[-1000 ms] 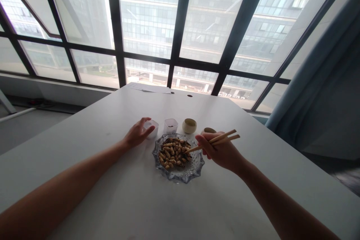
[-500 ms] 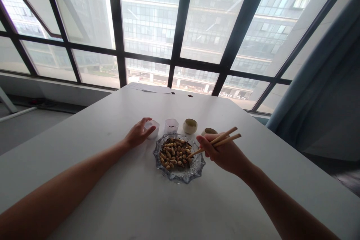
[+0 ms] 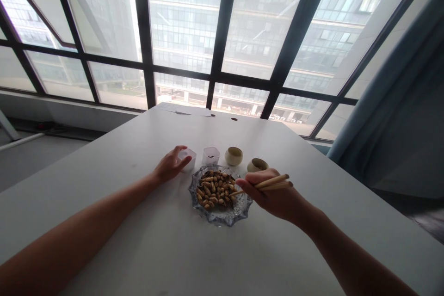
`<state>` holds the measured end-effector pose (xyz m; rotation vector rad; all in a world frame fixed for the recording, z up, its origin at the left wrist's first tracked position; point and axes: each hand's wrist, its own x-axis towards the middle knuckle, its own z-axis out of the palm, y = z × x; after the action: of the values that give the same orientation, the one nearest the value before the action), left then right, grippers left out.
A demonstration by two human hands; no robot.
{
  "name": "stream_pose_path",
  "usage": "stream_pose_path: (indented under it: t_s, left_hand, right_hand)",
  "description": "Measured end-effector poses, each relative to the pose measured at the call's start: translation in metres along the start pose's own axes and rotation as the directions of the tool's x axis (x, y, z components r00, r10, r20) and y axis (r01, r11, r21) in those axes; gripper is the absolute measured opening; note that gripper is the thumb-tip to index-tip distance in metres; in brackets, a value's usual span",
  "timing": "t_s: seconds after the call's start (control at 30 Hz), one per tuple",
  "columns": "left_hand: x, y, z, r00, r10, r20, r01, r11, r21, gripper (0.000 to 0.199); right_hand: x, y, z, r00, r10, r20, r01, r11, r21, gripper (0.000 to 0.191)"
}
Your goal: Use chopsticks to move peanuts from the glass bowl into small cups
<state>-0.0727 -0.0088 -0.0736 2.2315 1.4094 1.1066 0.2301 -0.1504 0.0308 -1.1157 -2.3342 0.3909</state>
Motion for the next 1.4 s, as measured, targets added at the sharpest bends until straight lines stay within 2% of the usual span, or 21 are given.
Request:
stream_pose_path:
  t_s: [0.2, 0.4, 0.6, 0.73, 0.9, 1.1, 1.23, 1.4]
  left_hand:
    - [0.000, -0.001, 0.001, 1.000, 0.004, 0.003, -0.004, 1.000, -0.008, 0.069]
    - [0.001, -0.001, 0.001, 1.000, -0.007, -0.002, 0.007, 1.000, -0.012, 0.072]
    - [0.001, -0.002, 0.002, 1.000, -0.003, -0.012, 0.003, 1.000, -0.023, 0.069]
    - [0.001, -0.003, 0.003, 1.000, 0.003, -0.006, -0.003, 1.000, -0.004, 0.068]
    - [0.001, -0.001, 0.001, 1.000, 0.009, -0.008, -0.009, 1.000, -0.001, 0.067]
    - [0.000, 0.000, 0.000, 1.000, -0.004, 0.004, 0.004, 1.000, 0.001, 0.069]
    - [0.000, 0.000, 0.001, 1.000, -0.005, 0.004, 0.005, 1.000, -0.007, 0.070]
    - [0.000, 0.002, 0.000, 1.000, -0.014, 0.005, 0.014, 1.000, -0.013, 0.072]
  right_hand:
    - [0.004, 0.003, -0.005, 0.999, 0.048, -0.013, -0.048, 0.999, 0.024, 0.053]
    - [0.005, 0.005, -0.007, 0.985, 0.151, -0.083, -0.142, 0.984, 0.105, 0.056]
    - [0.006, 0.003, 0.000, 0.914, 0.351, -0.204, -0.300, 0.922, 0.245, 0.056]
    - [0.008, 0.008, -0.003, 0.875, 0.411, -0.256, -0.340, 0.898, 0.281, 0.057]
    - [0.011, 0.019, -0.008, 0.851, 0.452, -0.267, -0.368, 0.876, 0.310, 0.058]
    - [0.010, 0.018, -0.013, 0.857, 0.462, -0.227, -0.368, 0.859, 0.357, 0.060]
    - [0.010, 0.016, -0.025, 0.820, 0.525, -0.227, -0.352, 0.776, 0.523, 0.060]
    - [0.013, 0.018, -0.030, 0.787, 0.571, -0.232, -0.208, 0.600, 0.772, 0.056]
